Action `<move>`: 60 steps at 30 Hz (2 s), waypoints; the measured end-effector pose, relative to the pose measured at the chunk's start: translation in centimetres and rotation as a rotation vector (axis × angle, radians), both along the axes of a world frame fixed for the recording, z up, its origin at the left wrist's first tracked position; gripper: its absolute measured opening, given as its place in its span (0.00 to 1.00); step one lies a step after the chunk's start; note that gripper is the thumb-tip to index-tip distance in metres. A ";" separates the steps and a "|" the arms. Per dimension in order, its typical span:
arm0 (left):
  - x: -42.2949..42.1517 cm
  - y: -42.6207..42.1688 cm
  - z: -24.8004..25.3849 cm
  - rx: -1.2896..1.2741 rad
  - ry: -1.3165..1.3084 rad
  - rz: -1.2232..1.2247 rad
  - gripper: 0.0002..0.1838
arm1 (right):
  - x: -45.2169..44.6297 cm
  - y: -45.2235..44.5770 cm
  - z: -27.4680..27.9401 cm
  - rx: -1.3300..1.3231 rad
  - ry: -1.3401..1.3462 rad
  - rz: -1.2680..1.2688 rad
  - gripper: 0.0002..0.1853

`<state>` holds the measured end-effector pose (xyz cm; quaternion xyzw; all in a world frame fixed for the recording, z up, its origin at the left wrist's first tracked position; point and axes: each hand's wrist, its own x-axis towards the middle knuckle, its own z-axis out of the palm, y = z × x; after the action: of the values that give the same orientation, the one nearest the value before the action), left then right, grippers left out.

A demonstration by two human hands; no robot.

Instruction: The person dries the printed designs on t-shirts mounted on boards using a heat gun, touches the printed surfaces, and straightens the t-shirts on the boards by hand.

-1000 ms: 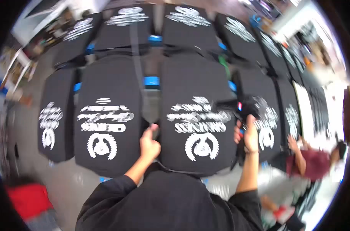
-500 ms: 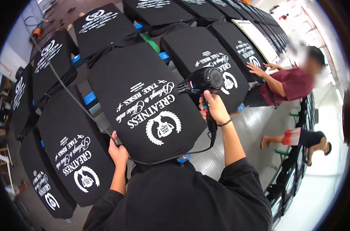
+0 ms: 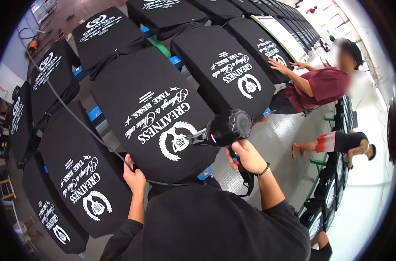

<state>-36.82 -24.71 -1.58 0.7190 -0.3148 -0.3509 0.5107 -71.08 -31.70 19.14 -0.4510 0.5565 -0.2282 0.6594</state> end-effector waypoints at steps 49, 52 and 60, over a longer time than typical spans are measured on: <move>1.6 -0.2 0.6 0.016 -0.108 0.083 0.41 | 13.0 -14.6 -3.4 -0.018 -0.238 0.145 0.31; 1.5 0.7 1.3 0.013 -0.089 0.127 0.40 | 13.9 -13.5 -3.1 -0.054 -0.209 0.210 0.32; 0.6 3.6 1.4 -0.036 0.019 0.204 0.41 | 6.9 -10.9 -2.3 -0.054 -0.231 0.138 0.33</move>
<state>-36.24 -21.11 -0.20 0.7345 -0.2413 -0.2982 0.5598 -64.17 -42.60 16.88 -0.4763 0.4381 -0.2477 0.7210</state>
